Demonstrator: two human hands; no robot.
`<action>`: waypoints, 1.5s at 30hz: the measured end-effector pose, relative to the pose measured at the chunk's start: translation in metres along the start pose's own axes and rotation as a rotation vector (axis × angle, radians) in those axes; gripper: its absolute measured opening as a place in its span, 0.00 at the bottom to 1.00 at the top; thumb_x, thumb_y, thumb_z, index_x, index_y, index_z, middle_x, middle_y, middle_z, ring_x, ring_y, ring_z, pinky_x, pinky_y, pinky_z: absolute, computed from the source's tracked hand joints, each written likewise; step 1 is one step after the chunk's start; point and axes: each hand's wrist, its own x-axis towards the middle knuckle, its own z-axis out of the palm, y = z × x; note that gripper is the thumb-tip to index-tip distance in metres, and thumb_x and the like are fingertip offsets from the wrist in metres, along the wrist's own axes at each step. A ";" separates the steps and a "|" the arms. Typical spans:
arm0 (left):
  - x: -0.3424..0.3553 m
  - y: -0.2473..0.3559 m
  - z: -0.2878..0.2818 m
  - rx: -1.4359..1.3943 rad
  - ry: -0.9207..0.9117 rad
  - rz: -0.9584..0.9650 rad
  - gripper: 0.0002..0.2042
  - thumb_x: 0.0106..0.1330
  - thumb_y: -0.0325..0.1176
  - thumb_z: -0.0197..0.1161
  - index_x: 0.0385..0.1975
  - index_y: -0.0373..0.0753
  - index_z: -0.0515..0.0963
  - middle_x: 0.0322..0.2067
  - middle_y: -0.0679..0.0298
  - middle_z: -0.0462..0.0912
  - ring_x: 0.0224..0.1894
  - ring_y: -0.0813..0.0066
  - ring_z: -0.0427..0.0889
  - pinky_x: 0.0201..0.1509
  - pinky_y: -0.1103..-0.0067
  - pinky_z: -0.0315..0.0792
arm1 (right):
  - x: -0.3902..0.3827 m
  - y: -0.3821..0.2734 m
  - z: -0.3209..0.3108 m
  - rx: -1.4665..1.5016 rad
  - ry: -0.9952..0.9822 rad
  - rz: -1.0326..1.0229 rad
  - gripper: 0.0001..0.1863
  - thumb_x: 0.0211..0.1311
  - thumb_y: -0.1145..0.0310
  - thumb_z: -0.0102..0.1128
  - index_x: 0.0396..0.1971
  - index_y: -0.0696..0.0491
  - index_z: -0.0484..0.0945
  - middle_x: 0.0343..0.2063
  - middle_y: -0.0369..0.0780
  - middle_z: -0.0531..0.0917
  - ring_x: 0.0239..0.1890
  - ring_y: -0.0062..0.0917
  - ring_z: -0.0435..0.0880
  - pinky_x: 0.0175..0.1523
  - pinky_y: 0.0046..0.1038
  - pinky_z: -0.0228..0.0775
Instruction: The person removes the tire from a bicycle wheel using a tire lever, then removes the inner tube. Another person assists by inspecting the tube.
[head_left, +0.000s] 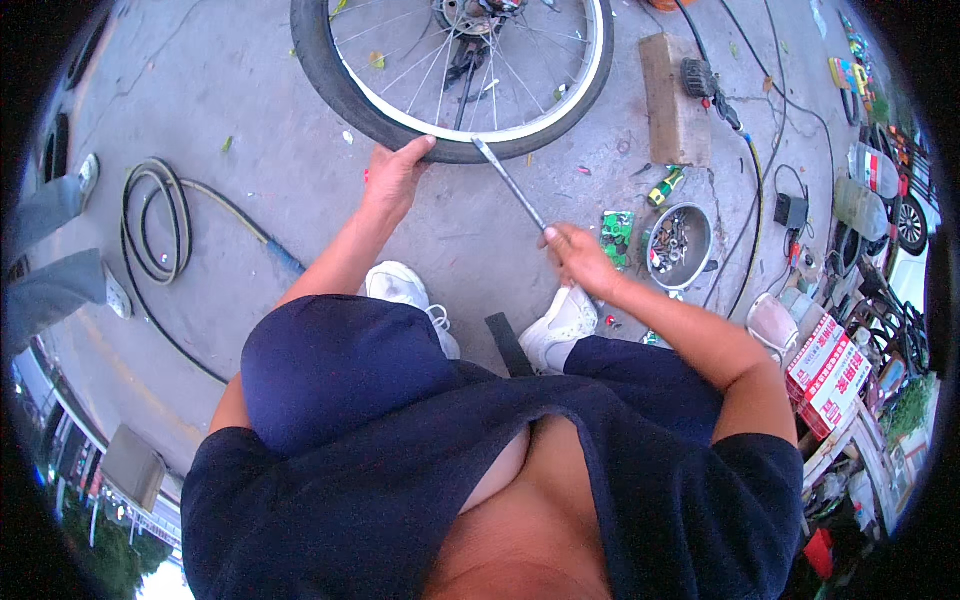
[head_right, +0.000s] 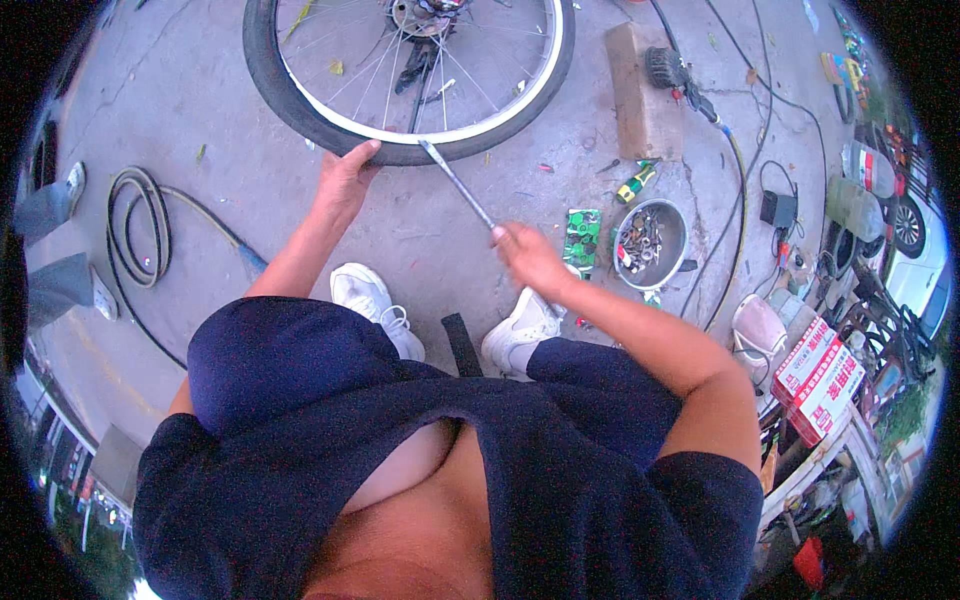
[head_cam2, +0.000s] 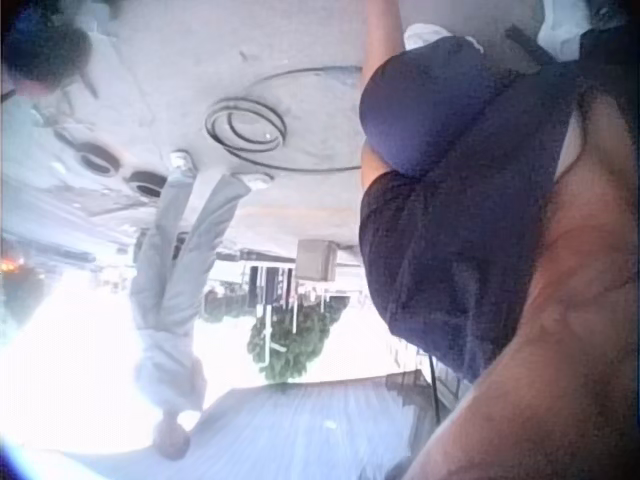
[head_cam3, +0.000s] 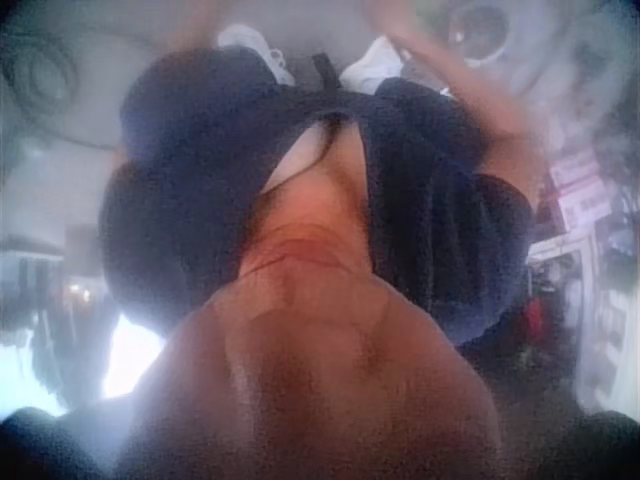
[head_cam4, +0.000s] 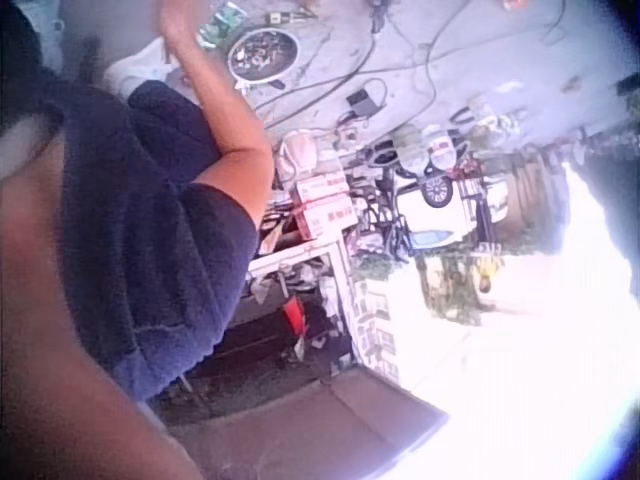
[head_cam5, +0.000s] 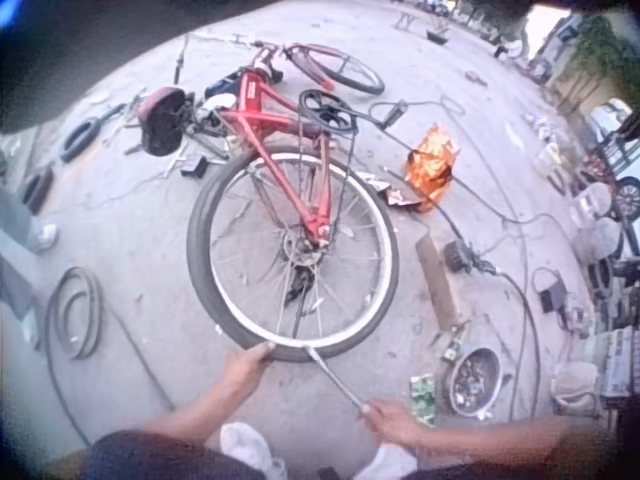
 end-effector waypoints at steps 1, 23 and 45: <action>0.000 0.004 0.002 0.017 -0.026 -0.012 0.17 0.55 0.21 0.57 0.45 0.31 0.65 0.44 0.49 0.77 0.50 0.60 0.75 0.56 0.66 0.69 | -0.005 0.001 0.014 0.084 -0.012 0.021 0.18 0.69 0.55 0.40 0.32 0.55 0.71 0.14 0.31 0.63 0.12 0.14 0.61 0.16 0.19 0.59; -0.003 0.005 -0.016 0.152 -0.104 0.008 0.16 0.56 0.25 0.62 0.44 0.33 0.69 0.44 0.57 0.77 0.47 0.67 0.76 0.53 0.71 0.70 | 0.020 -0.131 -0.077 -1.584 0.158 -0.635 0.12 0.51 0.71 0.51 0.37 0.54 0.74 0.23 0.43 0.78 0.29 0.35 0.82 0.31 0.37 0.73; -0.008 -0.002 -0.004 0.064 0.039 -0.084 0.17 0.55 0.24 0.63 0.44 0.34 0.67 0.40 0.58 0.78 0.42 0.68 0.79 0.46 0.69 0.76 | 0.008 0.002 0.035 0.185 -0.005 0.045 0.19 0.68 0.55 0.42 0.32 0.57 0.73 0.13 0.34 0.66 0.12 0.17 0.65 0.17 0.25 0.60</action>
